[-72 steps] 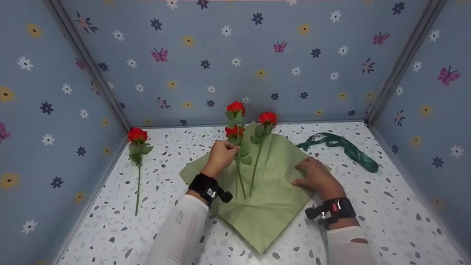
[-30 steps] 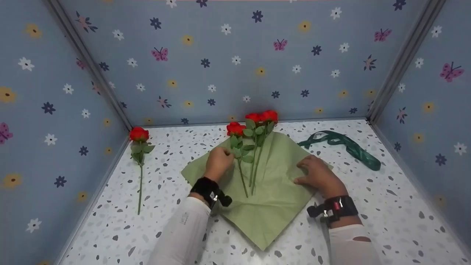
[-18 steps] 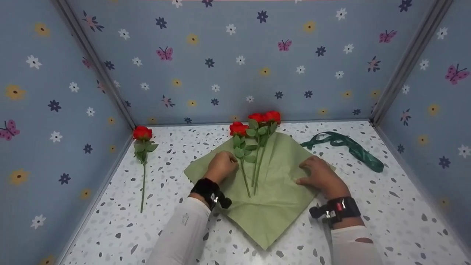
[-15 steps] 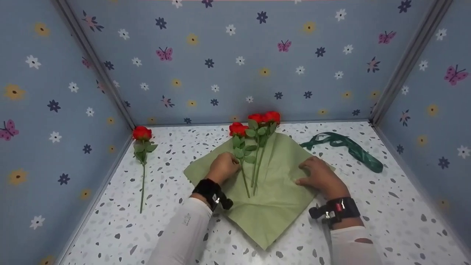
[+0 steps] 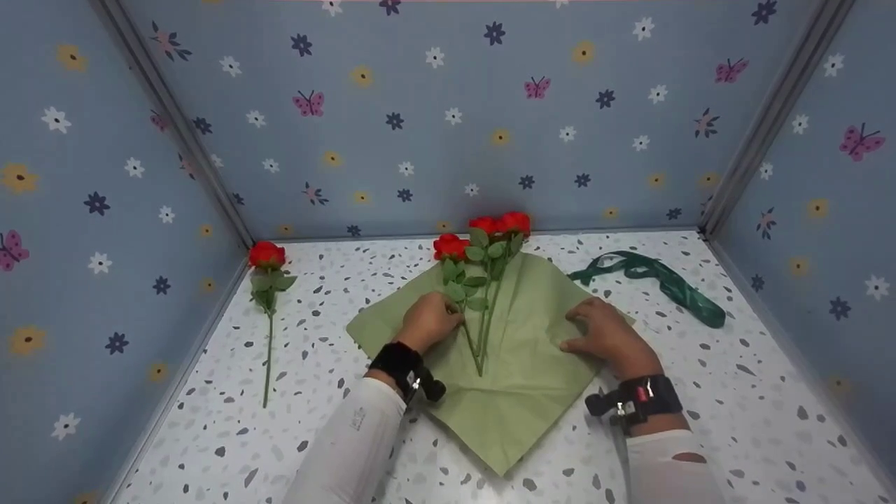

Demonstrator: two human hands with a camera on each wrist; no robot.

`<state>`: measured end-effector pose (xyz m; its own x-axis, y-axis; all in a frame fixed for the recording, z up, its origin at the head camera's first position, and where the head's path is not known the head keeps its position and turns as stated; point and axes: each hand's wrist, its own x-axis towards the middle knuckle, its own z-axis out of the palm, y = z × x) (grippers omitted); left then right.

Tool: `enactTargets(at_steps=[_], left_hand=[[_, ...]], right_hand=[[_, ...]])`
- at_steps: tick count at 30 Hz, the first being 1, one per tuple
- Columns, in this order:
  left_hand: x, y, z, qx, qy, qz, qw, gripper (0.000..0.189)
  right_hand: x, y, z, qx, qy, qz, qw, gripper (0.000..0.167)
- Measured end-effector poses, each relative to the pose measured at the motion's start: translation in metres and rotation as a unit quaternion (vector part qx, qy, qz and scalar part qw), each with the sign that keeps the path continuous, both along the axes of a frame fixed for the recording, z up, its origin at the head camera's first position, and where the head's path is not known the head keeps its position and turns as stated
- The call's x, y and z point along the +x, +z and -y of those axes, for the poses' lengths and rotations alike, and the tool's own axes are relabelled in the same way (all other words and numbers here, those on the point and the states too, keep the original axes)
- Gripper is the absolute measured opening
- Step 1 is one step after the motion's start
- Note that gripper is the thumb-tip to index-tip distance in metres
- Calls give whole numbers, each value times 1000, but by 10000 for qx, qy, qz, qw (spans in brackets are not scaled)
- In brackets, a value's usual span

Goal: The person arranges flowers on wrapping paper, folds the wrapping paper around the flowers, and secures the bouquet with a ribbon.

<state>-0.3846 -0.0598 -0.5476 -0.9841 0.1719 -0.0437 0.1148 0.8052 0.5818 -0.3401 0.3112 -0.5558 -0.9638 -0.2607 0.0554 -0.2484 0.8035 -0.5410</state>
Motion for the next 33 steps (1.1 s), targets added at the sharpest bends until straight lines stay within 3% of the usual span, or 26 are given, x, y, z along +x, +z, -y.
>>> enactTargets(at_steps=[2, 6, 7, 8, 14, 15, 19, 24, 30, 33], left_hand=[[0, 1, 9, 47, 151, 10, 9999, 19], [-4, 4, 38, -40, 760, 42, 9971, 19], [-6, 6, 49, -109, 915, 92, 9957, 20], [-15, -4, 65, -32, 985, 31, 9951, 24], [-20, 5, 134, -316, 1579, -124, 9869, 43], [-13, 19, 138, -492, 1766, -49, 9830, 42], [-5, 22, 174, -641, 2150, 52, 9745, 35], [10, 11, 214, -781, 2521, 271, 9642, 32], [29, -3, 255, -1130, 3218, 390, 9392, 48], [36, -6, 268, -1092, 3383, 512, 9333, 57]], right_hand=[[-1, -1, 0, 4, -23, -14, 10000, 64], [-2, -1, 2, 21, -41, 24, 10000, 65], [-2, -1, 2, 35, -28, 26, 10000, 65], [-2, -1, 3, 32, -34, 40, 10000, 65], [-2, 0, 1, 42, -111, 109, 9999, 65], [-1, 0, 1, 56, -120, 110, 9999, 65], [2, 1, 2, 3, -177, 216, 9996, 65], [2, 0, 4, 88, -64, 119, 9999, 67], [-2, 1, 4, 306, -7, 24, 9995, 68], [-2, 2, 3, 355, -32, 44, 9994, 69]])
